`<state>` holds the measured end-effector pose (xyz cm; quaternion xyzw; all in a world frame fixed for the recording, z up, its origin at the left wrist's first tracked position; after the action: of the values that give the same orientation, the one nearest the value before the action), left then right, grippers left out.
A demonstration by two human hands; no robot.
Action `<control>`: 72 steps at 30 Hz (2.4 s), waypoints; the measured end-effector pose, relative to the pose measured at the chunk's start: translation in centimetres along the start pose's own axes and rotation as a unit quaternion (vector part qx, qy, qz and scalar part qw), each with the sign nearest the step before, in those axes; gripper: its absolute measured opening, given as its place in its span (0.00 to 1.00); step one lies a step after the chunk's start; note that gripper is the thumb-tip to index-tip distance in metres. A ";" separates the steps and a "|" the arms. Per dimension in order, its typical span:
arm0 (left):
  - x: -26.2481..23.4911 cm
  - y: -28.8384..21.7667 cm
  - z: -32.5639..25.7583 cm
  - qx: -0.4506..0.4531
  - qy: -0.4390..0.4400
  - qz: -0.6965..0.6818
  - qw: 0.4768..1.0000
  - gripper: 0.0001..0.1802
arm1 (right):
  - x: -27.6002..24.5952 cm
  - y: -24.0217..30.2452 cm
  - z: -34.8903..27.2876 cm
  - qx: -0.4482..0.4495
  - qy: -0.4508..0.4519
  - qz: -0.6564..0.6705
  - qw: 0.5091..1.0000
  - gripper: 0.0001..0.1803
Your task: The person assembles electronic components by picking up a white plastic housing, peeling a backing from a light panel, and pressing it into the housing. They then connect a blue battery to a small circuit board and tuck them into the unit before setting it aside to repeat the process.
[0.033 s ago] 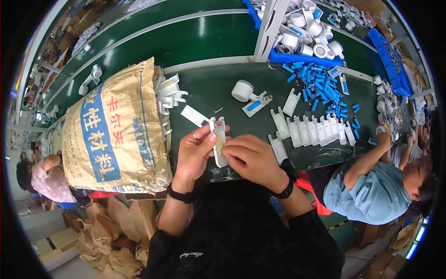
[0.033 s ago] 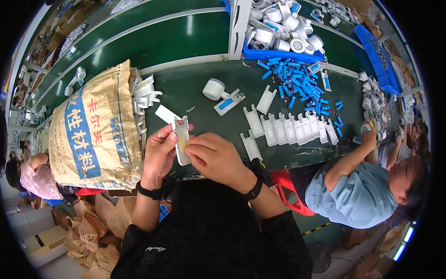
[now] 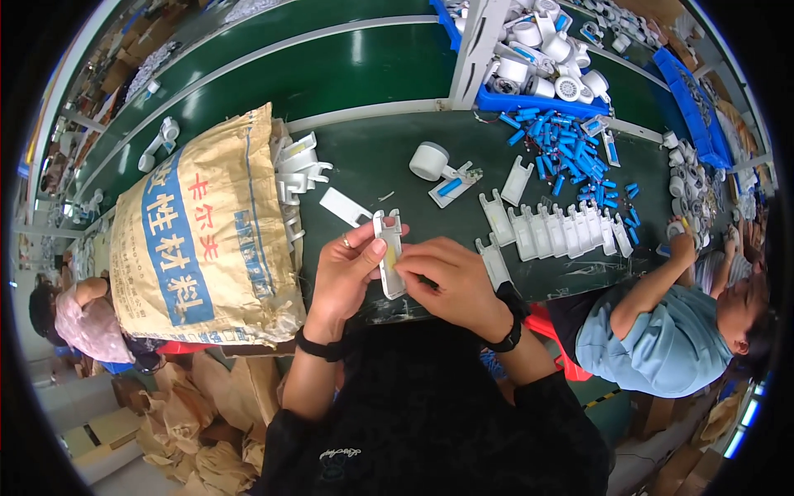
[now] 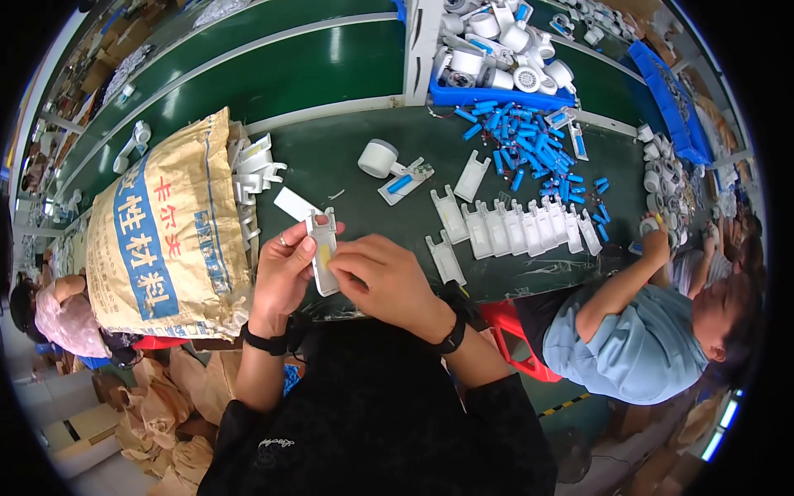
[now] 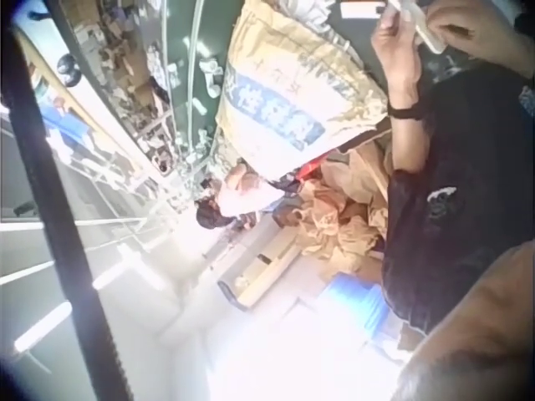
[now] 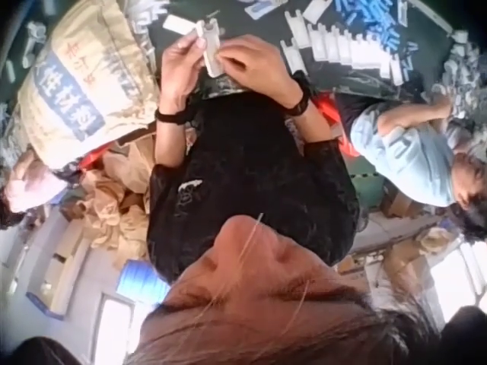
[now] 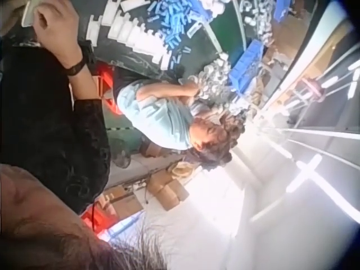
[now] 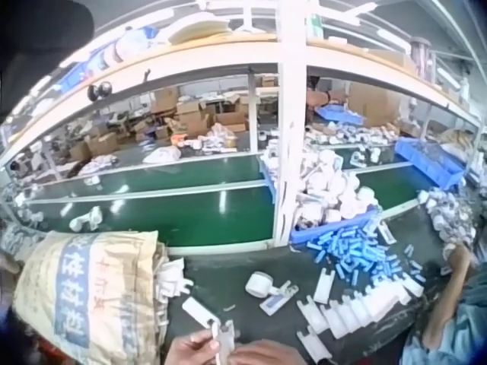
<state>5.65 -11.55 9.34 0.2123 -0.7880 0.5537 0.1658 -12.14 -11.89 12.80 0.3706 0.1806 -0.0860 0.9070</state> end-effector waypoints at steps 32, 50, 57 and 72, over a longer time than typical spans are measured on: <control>6.3 -0.1 17.9 0.227 0.247 0.651 0.681 0.34 | -5.3 -7.4 -6.9 0.413 -0.118 0.375 0.822 0.10; 1.8 -6.3 6.2 0.480 0.133 0.556 0.666 0.32 | 0.5 -7.0 0.9 0.376 0.180 0.108 0.903 0.23; 1.8 -7.9 5.8 0.444 0.117 0.524 0.718 0.31 | 1.3 -7.2 0.6 0.498 0.113 0.416 0.752 0.17; 2.9 -18.0 16.9 0.577 0.068 0.569 0.582 0.31 | 2.0 -12.8 17.0 0.443 0.021 0.255 0.859 0.21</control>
<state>12.06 -33.22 19.62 -0.2667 -0.2491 0.8855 -0.2878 -9.53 -33.01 15.04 0.7683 0.0419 0.0850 0.6330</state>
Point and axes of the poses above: each hand's wrist, its own z-axis towards the middle knuckle, its own x-axis out of the palm, y = z × x, the point moved 3 cm from there along z, towards the middle knuckle, and after that the axes turned 9 degrees about -y, right-handed, at the moved point
